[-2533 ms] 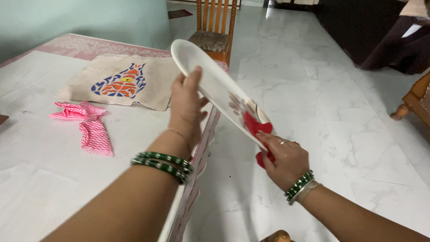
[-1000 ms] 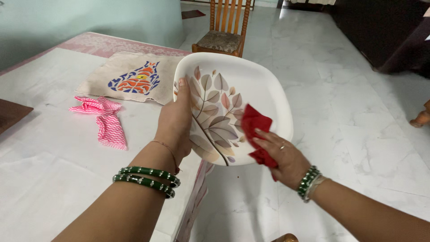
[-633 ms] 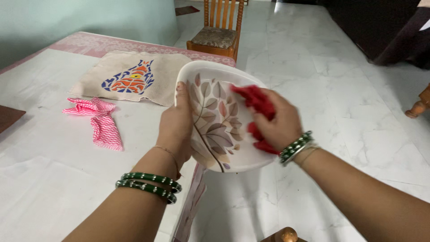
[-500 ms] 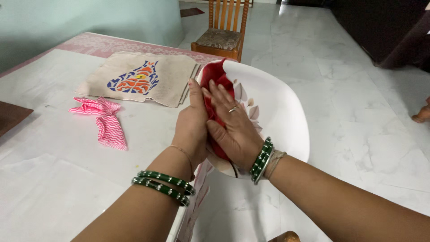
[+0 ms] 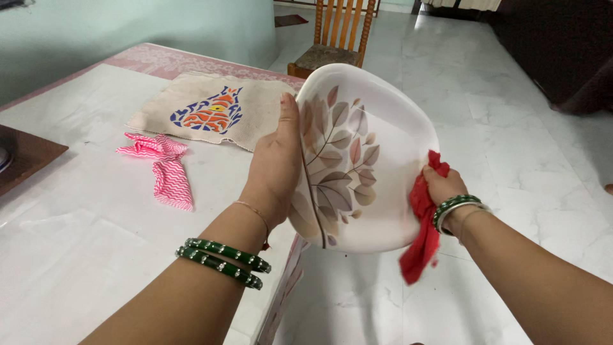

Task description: The person wipes a plate and a mug with a cloth, cleans the table surface with the cloth, and wipes a ceramic tea set on a tray before folding the cloth.

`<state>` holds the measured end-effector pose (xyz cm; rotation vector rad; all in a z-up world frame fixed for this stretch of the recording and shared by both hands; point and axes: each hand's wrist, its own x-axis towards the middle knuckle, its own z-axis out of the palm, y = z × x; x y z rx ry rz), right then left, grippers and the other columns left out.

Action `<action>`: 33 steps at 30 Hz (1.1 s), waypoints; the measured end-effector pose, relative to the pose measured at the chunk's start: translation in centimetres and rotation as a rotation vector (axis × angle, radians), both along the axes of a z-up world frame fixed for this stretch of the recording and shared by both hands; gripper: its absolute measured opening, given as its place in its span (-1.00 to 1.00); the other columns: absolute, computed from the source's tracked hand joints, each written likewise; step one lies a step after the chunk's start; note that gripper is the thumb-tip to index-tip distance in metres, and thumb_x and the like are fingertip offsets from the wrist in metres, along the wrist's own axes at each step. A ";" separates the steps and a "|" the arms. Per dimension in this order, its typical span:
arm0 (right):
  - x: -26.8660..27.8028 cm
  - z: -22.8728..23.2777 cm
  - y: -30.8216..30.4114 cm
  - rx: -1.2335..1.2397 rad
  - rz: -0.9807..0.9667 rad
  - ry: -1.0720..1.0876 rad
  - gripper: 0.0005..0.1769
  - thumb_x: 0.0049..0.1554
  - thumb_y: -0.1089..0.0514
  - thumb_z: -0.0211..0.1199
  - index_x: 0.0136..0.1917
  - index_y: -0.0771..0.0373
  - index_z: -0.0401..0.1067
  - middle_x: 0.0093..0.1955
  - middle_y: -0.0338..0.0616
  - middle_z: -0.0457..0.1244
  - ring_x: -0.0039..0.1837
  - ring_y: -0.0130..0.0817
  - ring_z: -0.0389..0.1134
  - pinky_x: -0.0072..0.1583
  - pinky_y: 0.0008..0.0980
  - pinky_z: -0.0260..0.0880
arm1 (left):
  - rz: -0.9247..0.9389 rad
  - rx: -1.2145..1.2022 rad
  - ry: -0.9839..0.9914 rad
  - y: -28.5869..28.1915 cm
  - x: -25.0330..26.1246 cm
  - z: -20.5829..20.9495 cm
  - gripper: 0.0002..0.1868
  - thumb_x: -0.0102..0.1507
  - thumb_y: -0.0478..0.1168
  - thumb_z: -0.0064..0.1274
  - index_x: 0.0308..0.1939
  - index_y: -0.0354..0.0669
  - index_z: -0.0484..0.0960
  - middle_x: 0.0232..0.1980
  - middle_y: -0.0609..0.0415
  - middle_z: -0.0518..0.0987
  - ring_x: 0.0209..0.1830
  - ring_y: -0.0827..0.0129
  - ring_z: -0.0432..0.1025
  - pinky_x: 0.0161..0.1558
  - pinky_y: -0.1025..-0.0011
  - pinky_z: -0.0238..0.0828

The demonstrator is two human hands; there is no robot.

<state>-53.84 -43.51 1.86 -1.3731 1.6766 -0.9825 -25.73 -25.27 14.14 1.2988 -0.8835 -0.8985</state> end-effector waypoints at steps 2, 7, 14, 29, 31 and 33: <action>-1.6 0.3 -0.8 0.197 -0.013 -0.369 -0.57 0.23 0.01 0.13 0.28 0.28 0.36 0.20 -0.01 0.34 0.11 -0.20 0.40 0.14 -0.22 0.41 | 0.054 -0.001 -0.057 -1.0 1.4 -0.4 0.09 0.21 0.55 -0.52 0.22 -0.35 0.63 0.14 -0.20 0.66 0.19 0.10 0.51 0.24 0.32 0.35; -4.1 1.9 -1.2 0.000 0.060 -0.885 -0.45 0.02 0.47 -0.01 0.27 0.20 0.33 0.14 -0.11 0.29 0.04 -0.32 0.37 0.09 -0.34 0.47 | 0.301 0.155 0.067 -1.7 3.4 -2.1 0.12 0.24 0.55 -0.73 0.32 -0.29 0.52 0.22 -0.18 0.57 0.26 0.02 0.40 0.38 0.19 0.20; -6.0 4.0 1.1 -0.040 0.013 -0.841 -0.33 0.00 0.52 -0.10 0.27 -0.04 0.30 0.13 -0.23 0.32 0.09 -0.32 0.42 0.10 -0.30 0.51 | 0.000 0.170 1.204 -2.7 4.1 -5.6 -0.46 0.48 -0.11 -0.30 0.27 -0.65 0.17 0.30 -0.48 0.37 0.27 -0.31 0.40 0.10 -0.07 0.40; 4.3 9.9 7.4 -0.699 0.183 0.168 -0.68 0.25 0.09 0.15 0.19 0.32 0.36 -0.08 -0.04 0.44 -0.09 -0.27 0.49 -0.04 -0.32 0.48 | -0.043 0.250 0.458 -2.1 0.6 -1.9 -0.55 0.37 -0.03 -0.18 0.25 -0.19 0.44 0.10 -0.13 0.59 0.04 0.10 0.53 0.08 0.11 0.51; 8.9 9.6 9.9 -0.664 0.390 0.115 -0.55 0.25 0.00 0.08 0.34 0.21 0.33 0.11 0.04 0.43 0.11 -0.17 0.49 0.15 -0.23 0.47 | -0.034 0.257 0.388 -2.4 -0.8 -2.1 -0.56 0.37 0.02 -0.18 0.22 -0.12 0.45 0.06 -0.08 0.59 -0.03 0.15 0.52 0.01 0.14 0.50; 13.5 8.9 12.0 -1.018 0.677 0.250 -0.53 0.41 0.04 0.02 0.50 0.28 0.28 0.59 0.33 0.11 0.61 0.17 0.05 0.52 -0.01 0.05 | -0.151 0.004 0.430 -3.0 -2.0 -2.9 -0.58 0.28 -0.22 -0.18 0.21 -0.20 0.47 0.01 -0.11 0.63 -0.05 0.21 0.54 -0.02 0.22 0.55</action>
